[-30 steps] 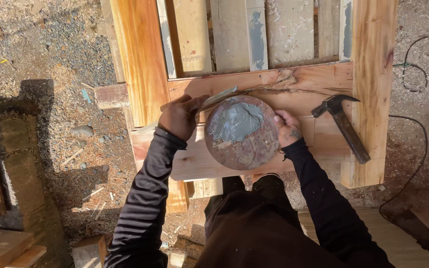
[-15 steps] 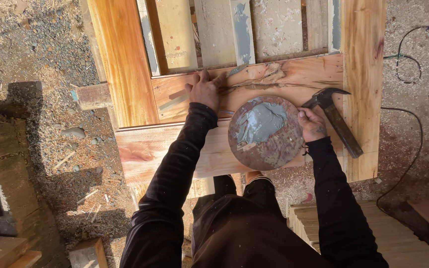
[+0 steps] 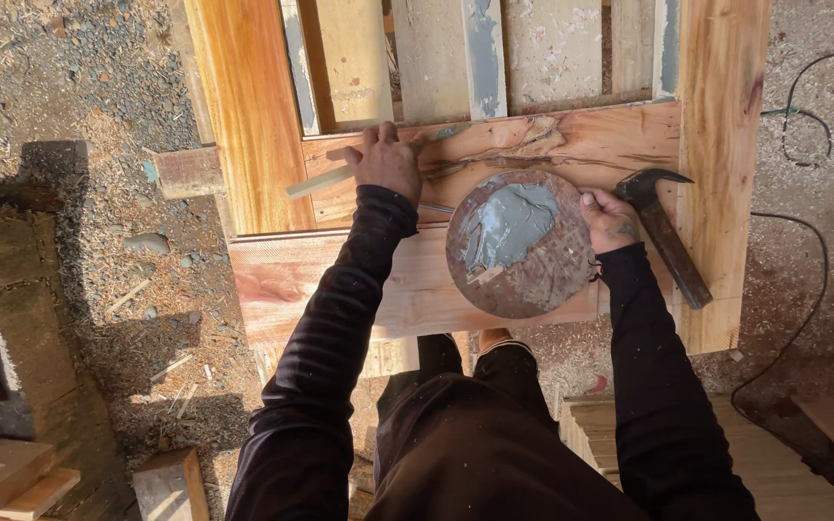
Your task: The person smooths a wooden plank on a table saw, marks it with a pen, and then applies a gray compound into the gaps of a wooden frame using a putty knife. The person works on filling the joints of the frame.
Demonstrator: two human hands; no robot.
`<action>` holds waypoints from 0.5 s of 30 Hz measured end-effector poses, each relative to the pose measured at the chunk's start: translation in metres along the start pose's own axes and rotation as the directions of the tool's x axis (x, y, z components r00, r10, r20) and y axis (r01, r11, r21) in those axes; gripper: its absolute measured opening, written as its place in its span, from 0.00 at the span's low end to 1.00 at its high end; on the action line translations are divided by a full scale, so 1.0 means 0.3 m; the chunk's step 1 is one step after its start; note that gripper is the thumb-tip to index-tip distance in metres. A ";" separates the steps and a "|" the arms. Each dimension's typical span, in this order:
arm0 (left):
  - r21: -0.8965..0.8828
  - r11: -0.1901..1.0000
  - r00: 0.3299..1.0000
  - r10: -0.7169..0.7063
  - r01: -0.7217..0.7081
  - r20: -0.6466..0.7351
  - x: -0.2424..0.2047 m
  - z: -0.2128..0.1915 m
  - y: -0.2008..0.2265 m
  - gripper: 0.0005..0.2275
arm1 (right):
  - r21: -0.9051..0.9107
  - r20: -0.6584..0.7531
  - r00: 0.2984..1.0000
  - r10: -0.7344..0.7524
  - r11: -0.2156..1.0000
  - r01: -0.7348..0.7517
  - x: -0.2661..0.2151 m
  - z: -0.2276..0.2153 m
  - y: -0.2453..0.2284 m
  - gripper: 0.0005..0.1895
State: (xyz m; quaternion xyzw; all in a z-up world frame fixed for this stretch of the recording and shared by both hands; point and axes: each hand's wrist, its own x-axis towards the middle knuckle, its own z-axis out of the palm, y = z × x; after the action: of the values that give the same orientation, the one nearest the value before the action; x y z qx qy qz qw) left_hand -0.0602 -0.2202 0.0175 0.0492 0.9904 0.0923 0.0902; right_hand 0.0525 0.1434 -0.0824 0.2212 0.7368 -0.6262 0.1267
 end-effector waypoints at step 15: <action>0.011 0.995 0.995 0.096 -0.096 0.026 0.121 0.012 0.081 0.17 | 0.057 0.048 0.999 0.012 0.998 -0.014 -0.013 -0.027 0.060 0.15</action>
State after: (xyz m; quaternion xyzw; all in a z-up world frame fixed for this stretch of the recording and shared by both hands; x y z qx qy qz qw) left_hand -0.0929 -0.1916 0.0126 0.0985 0.9862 0.0901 0.0981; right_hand 0.0653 0.1529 -0.0949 0.2145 0.7140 -0.6512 0.1419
